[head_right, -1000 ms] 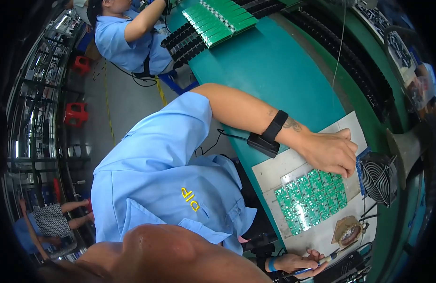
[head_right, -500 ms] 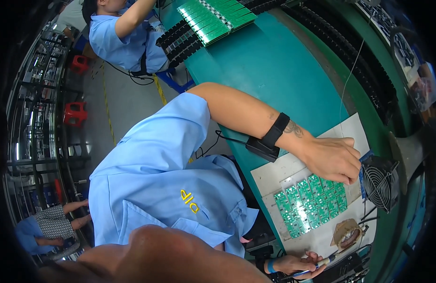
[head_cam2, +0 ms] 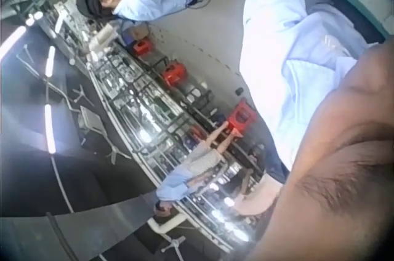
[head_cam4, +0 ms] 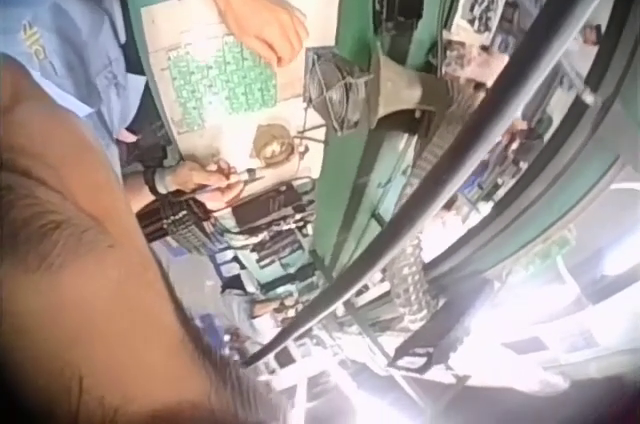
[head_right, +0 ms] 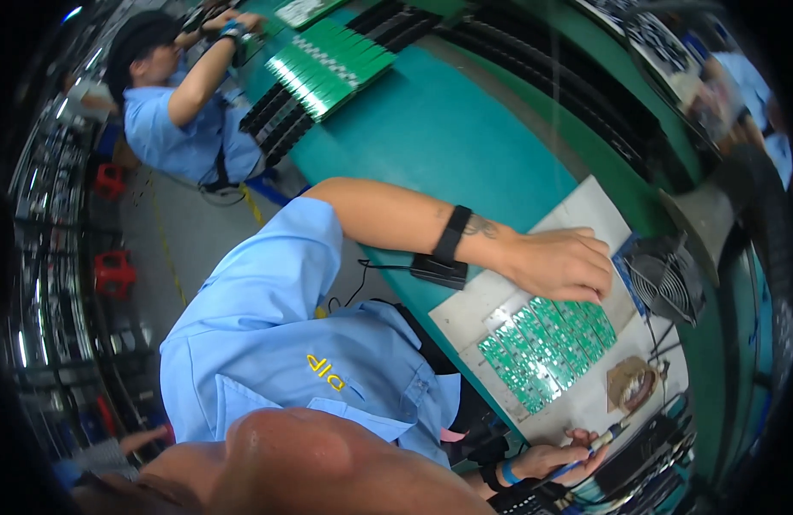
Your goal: Solder electronic components onto a printed circuit board.
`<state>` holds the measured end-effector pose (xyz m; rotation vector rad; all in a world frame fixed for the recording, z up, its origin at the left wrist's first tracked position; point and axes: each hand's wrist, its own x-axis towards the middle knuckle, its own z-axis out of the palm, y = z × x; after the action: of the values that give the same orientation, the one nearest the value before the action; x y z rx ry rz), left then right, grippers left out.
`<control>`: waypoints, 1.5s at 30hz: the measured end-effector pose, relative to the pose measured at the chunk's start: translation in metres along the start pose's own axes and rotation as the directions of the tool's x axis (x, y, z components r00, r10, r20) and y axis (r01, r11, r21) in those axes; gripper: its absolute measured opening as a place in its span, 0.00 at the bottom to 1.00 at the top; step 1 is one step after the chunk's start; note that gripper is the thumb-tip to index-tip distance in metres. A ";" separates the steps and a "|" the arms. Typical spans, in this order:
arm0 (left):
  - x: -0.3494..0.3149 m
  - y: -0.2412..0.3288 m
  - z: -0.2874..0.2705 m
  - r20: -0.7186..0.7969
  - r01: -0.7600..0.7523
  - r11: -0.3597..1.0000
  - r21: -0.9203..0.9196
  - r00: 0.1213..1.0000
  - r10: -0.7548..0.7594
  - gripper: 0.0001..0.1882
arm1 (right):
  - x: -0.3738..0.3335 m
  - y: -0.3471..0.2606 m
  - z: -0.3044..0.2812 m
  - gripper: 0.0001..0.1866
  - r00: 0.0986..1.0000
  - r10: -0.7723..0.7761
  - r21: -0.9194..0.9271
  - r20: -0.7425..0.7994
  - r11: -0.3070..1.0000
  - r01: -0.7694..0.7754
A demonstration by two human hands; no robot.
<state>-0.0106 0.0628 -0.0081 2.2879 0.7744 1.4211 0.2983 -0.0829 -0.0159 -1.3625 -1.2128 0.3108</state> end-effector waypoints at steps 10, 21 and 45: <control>0.008 0.017 -0.010 0.070 0.009 0.994 0.107 0.997 -0.016 0.04 | -0.007 0.003 -0.006 0.24 0.996 -0.069 -0.043 -0.060 0.997 0.066; 0.044 0.031 -0.024 0.334 0.225 0.971 0.079 0.912 -0.239 0.04 | -0.010 0.007 0.010 0.17 0.989 -0.146 0.023 0.005 0.989 0.146; 0.032 0.035 -0.006 0.485 0.223 0.973 0.065 0.845 -0.226 0.03 | -0.001 -0.016 0.002 0.15 0.984 -0.157 0.204 0.082 0.969 0.137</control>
<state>0.0046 0.0541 0.0368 2.3188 0.8408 0.6842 0.2887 -0.0868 -0.0029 -1.0899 -1.3204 0.3859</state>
